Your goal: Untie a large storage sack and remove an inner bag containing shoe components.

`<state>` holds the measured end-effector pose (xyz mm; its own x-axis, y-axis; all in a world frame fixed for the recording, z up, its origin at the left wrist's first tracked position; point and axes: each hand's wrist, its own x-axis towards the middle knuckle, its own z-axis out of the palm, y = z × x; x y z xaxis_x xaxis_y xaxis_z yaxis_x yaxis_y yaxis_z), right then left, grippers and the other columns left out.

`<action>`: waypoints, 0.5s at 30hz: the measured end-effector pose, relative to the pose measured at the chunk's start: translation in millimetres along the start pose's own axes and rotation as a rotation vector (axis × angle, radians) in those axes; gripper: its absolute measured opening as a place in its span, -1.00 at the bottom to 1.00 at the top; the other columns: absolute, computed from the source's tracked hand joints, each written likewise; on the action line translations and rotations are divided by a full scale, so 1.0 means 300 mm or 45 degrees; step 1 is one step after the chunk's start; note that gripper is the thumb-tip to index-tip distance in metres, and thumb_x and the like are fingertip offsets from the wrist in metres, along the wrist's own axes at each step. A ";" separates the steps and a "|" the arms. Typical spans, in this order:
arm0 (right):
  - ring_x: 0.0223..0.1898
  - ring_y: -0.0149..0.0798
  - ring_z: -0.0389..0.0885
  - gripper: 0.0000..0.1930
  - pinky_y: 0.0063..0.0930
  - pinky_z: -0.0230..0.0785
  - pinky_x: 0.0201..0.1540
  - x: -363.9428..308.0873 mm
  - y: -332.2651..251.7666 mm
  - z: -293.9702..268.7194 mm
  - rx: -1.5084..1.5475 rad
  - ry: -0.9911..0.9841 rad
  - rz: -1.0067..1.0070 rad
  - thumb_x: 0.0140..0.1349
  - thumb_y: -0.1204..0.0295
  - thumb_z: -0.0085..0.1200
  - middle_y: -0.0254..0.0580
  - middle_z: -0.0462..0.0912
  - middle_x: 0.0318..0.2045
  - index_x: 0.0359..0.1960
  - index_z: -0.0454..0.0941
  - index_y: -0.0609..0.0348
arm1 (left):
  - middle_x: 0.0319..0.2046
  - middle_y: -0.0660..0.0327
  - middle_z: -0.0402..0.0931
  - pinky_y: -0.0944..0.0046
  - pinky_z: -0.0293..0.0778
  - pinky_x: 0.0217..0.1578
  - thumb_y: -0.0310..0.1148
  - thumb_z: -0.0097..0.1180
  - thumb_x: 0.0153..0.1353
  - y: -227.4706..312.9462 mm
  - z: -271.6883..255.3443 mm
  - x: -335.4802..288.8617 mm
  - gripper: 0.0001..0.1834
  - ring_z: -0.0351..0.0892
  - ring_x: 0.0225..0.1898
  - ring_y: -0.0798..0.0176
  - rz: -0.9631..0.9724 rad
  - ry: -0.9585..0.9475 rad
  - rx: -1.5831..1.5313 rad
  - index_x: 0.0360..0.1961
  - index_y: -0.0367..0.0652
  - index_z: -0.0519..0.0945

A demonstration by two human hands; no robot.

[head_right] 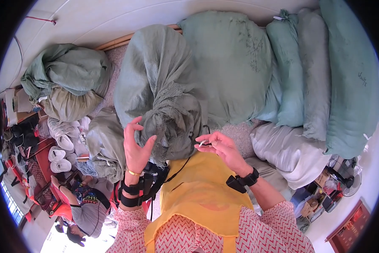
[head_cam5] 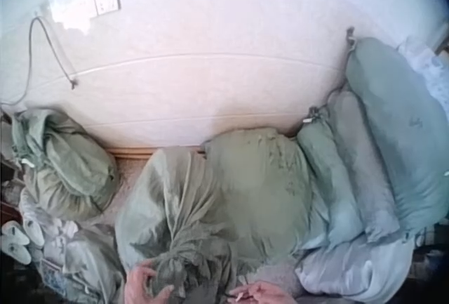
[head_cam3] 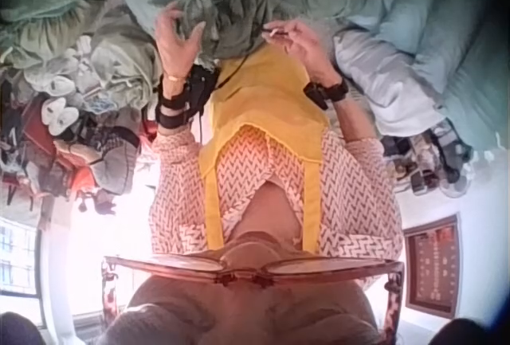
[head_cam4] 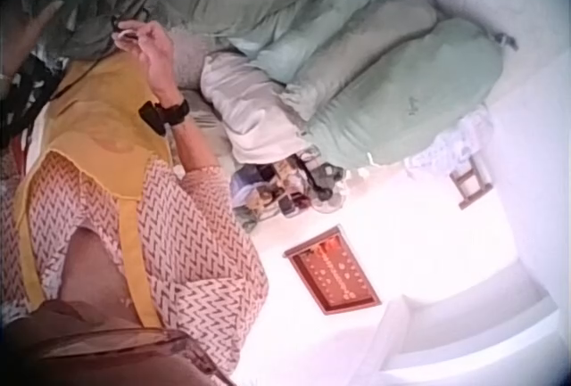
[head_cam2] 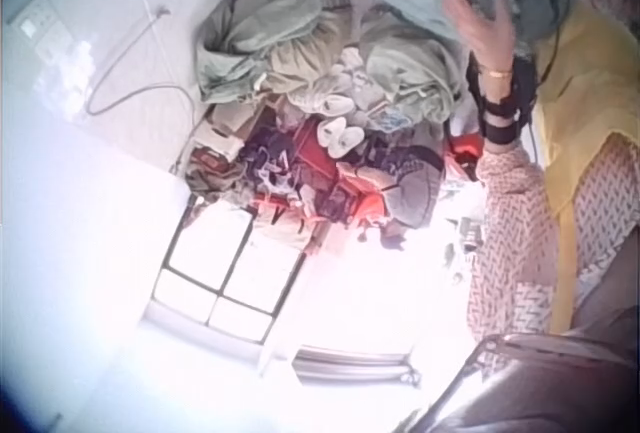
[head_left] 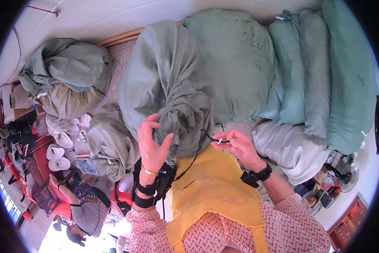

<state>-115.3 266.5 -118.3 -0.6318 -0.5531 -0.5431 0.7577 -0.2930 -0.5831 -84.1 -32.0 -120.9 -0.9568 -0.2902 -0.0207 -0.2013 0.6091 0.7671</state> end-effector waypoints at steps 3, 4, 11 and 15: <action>0.15 -0.04 0.59 -0.84 -0.21 0.40 0.25 -0.006 -0.040 0.029 -0.051 -0.041 -0.015 0.52 0.39 -0.16 0.14 0.51 0.17 -0.23 0.34 0.21 | 0.10 0.01 0.58 0.24 0.49 -0.03 -0.66 0.32 -0.01 0.081 -0.001 -0.008 -0.55 0.57 -0.10 0.15 0.139 -0.276 -0.347 -0.09 -0.21 0.43; 0.13 -0.08 0.60 -0.84 -0.23 0.40 0.24 -0.007 -0.050 0.038 -0.150 -0.065 -0.021 0.52 0.40 -0.16 0.12 0.52 0.16 -0.22 0.34 0.21 | 0.10 0.01 0.58 0.24 0.49 -0.03 -0.66 0.32 -0.01 0.106 0.014 -0.021 -0.55 0.57 -0.10 0.15 0.140 -0.270 -0.345 -0.09 -0.21 0.43; -0.12 -0.34 0.64 -0.88 -0.38 0.48 0.09 0.000 -0.071 0.107 -0.605 -0.157 -0.136 0.50 0.46 -0.16 -0.03 0.58 0.07 -0.19 0.36 0.26 | -0.19 0.12 0.61 0.30 0.48 -0.22 -0.69 0.22 0.05 0.155 0.099 -0.113 -0.70 0.55 -0.28 0.27 -0.058 -0.626 -0.647 -0.18 -0.26 0.49; -0.33 -0.43 0.61 -0.94 -0.51 0.53 -0.14 0.011 -0.060 0.134 -0.654 0.083 -0.187 0.44 0.52 -0.07 -0.07 0.59 0.04 -0.20 0.38 0.25 | -0.45 0.19 0.49 0.28 0.45 -0.30 -0.64 0.26 0.08 0.135 0.081 -0.132 -0.84 0.52 -0.34 0.24 -0.101 -0.550 -0.511 -0.33 -0.27 0.54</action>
<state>-124.5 238.6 -85.2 -0.7461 -0.4809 -0.4605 0.4937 0.0644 -0.8672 -59.5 22.0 -104.5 -0.9578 0.0544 -0.2824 -0.2611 0.2465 0.9333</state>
